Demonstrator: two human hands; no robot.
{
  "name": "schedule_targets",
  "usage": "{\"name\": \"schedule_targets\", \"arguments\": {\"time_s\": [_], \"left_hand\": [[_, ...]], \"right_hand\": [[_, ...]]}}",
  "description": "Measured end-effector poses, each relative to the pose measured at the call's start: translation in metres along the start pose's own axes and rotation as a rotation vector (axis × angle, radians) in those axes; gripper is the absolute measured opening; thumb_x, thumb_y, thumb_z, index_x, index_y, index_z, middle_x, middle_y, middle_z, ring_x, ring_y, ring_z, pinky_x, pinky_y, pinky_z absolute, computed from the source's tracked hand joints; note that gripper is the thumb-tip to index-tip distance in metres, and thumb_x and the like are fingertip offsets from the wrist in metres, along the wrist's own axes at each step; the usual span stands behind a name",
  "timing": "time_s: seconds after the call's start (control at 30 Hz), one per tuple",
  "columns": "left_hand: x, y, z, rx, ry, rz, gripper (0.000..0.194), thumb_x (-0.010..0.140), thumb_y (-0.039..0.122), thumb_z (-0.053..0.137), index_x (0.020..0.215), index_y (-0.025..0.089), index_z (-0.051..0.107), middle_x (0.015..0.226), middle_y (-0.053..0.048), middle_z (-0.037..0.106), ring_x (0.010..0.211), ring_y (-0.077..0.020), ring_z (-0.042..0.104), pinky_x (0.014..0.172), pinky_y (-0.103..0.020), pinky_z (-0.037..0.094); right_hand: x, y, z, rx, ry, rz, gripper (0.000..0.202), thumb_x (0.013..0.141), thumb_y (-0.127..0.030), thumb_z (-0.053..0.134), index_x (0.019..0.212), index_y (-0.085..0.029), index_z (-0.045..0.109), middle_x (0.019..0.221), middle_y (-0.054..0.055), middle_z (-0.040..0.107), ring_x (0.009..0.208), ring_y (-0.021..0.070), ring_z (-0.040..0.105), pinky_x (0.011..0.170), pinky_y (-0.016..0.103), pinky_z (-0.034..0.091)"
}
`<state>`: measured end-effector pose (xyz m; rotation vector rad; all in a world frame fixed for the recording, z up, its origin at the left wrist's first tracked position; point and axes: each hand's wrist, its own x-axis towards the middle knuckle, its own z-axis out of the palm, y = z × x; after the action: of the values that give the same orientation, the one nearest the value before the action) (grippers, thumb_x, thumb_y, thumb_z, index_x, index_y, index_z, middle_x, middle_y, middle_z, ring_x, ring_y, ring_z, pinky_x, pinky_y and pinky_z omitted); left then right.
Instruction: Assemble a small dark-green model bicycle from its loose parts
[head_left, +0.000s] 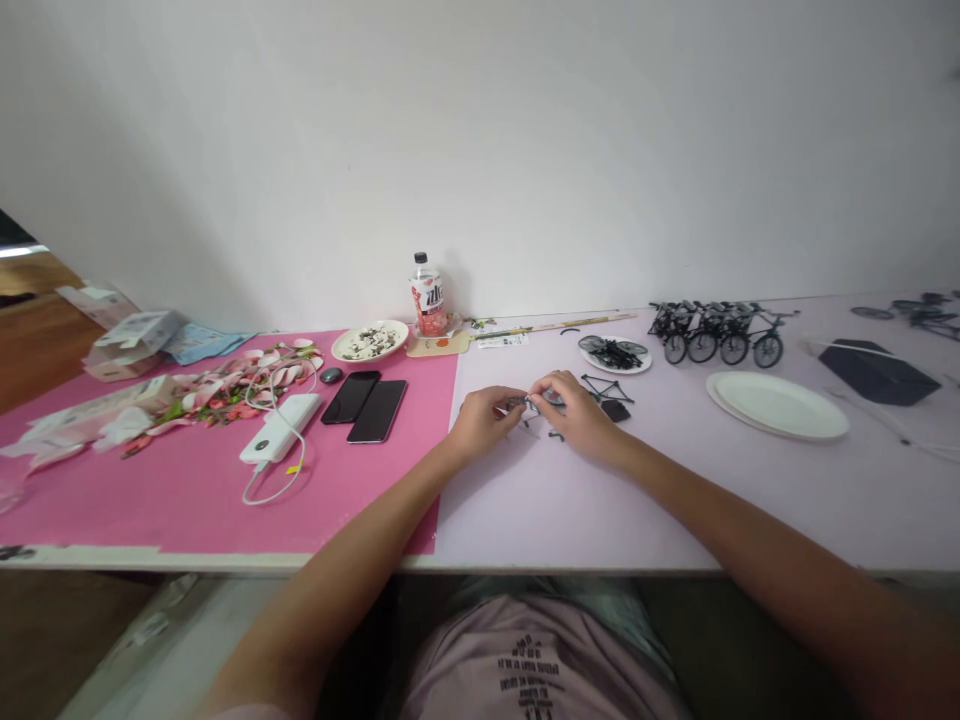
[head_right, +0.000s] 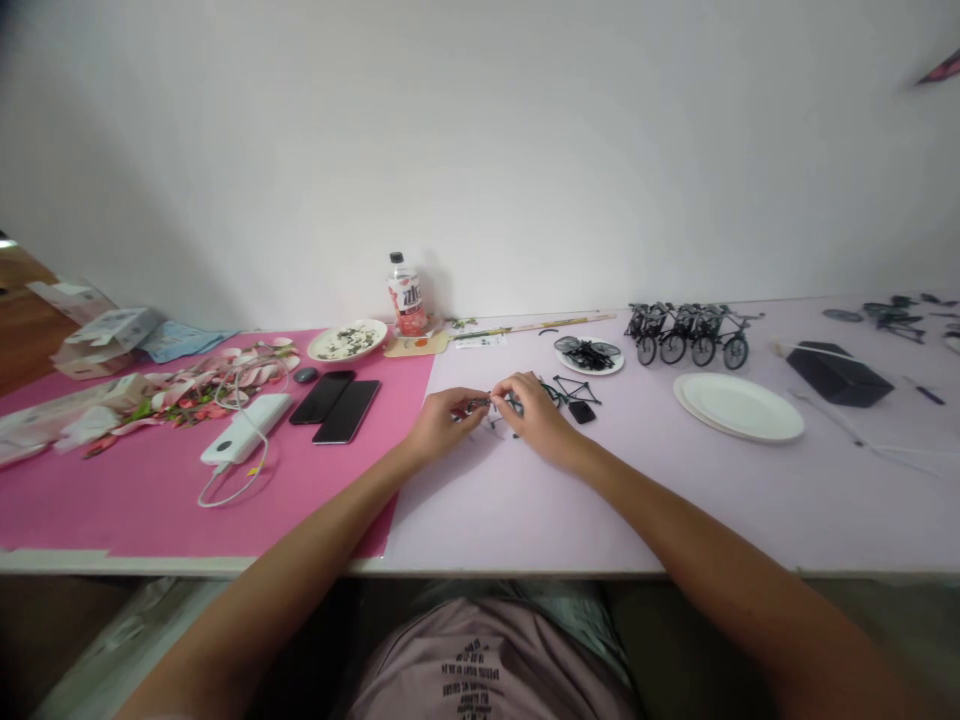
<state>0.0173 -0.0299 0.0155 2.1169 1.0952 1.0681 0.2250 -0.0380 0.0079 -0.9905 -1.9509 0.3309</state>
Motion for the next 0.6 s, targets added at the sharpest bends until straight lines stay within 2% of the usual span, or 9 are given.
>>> {"name": "schedule_targets", "arguments": {"time_s": [0.17,0.43,0.6], "left_hand": [[0.0002,-0.0024,0.0011,-0.013,0.024,0.005,0.027,0.092,0.027,0.068,0.114,0.021,0.082,0.106,-0.007,0.082,0.080,-0.0164,0.073,0.075,-0.026,0.060],[-0.0004,-0.0029,-0.0005,-0.049,-0.015,-0.009,0.026,0.092,0.026,0.069,0.113,0.022,0.083,0.107,-0.006,0.083,0.074,-0.0157,0.071,0.075,-0.027,0.060],[-0.0014,-0.0033,0.0006,-0.148,-0.021,-0.047,0.026,0.092,0.029,0.072,0.113,0.018,0.079,0.104,-0.008,0.083,0.073,-0.0154,0.072,0.072,-0.026,0.058]], "right_hand": [[-0.0004,-0.0045,-0.0019,0.008,-0.047,0.016,0.013,0.106,-0.034,0.052,0.099,-0.026,0.060,0.103,0.007,0.067,0.105,0.0255,0.061,0.091,0.041,0.053],[0.0014,-0.0041,-0.0022,0.000,-0.002,-0.075,0.013,0.104,-0.033,0.060,0.097,-0.026,0.068,0.099,0.007,0.072,0.105,0.0284,0.062,0.095,0.046,0.051],[0.0016,-0.0006,-0.0019,-0.010,0.018,-0.111,0.019,0.105,-0.037,0.060,0.097,-0.028,0.075,0.096,0.008,0.071,0.103,0.0288,0.062,0.095,0.048,0.052]]}}
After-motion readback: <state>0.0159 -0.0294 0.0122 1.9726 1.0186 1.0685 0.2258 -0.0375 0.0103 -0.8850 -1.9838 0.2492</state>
